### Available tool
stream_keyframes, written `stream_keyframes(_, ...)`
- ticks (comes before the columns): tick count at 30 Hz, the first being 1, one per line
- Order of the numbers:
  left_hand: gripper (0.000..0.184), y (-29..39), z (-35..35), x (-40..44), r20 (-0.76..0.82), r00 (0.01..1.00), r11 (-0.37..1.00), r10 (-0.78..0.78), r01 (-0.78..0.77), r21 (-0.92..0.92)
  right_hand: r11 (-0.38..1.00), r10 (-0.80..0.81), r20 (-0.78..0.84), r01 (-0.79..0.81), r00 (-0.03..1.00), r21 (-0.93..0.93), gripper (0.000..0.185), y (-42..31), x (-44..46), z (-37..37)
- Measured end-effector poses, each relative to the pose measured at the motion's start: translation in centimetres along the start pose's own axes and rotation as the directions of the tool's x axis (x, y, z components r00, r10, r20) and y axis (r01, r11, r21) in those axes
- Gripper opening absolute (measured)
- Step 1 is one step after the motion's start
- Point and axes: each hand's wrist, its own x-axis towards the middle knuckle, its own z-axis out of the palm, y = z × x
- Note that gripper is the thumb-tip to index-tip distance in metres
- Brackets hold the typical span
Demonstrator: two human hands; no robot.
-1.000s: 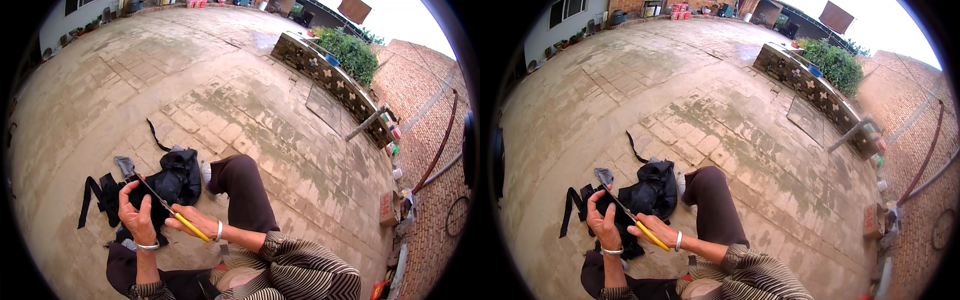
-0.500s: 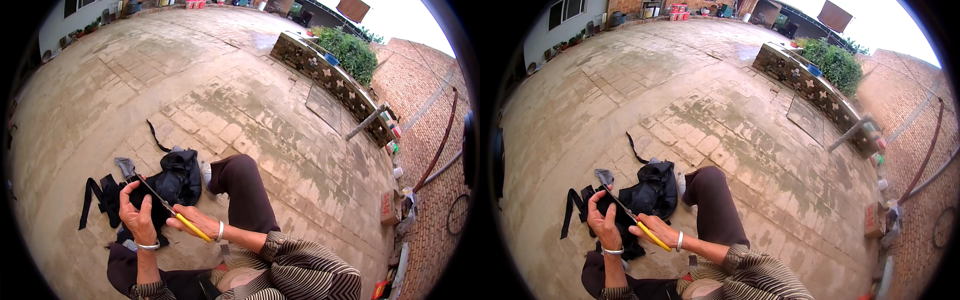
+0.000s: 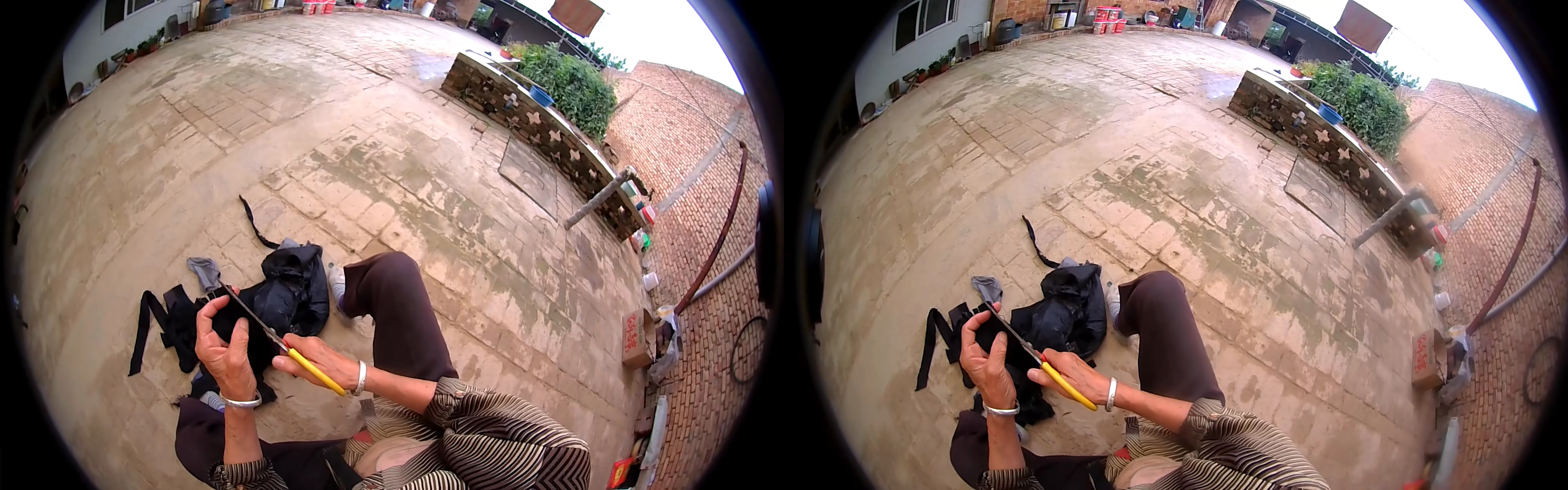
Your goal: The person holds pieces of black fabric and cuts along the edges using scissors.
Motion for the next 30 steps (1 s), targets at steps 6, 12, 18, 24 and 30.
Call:
stream_keyframes(6, 0.032, -0.3, 0.0, 0.0, -0.004, 1.000, 0.999, -0.021, 0.021, -0.045, 1.000, 0.024, 0.021, -0.024, 0.999, 0.016, 0.048, -0.4, 0.0, -0.3)
stream_keyframes(12, 0.034, -0.2, 0.0, 0.1, 0.010, 1.000, 0.998, -0.025, 0.026, -0.050, 1.000, -0.002, -0.019, 0.002, 1.000, 0.010, 0.048, -0.1, 0.0, -0.1)
stream_keyframes(18, 0.036, 0.5, 0.4, 0.3, 0.024, 1.000, 0.999, -0.019, 0.020, -0.027, 0.999, 0.025, -0.096, -0.022, 0.995, 0.027, 0.040, -0.3, 0.0, -0.3)
stream_keyframes(24, 0.039, 0.4, -0.7, -0.1, -0.002, 0.997, 0.997, -0.072, 0.072, -0.033, 0.969, 0.164, 0.105, -0.181, 0.981, 0.170, 0.031, -2.4, -0.3, -2.0)
stream_keyframes(30, 0.038, 0.5, -0.9, 0.4, -0.038, 0.999, 0.999, 0.020, -0.021, -0.035, 0.961, 0.132, 0.157, -0.165, 0.979, 0.223, 0.039, -2.3, -0.2, -1.8)
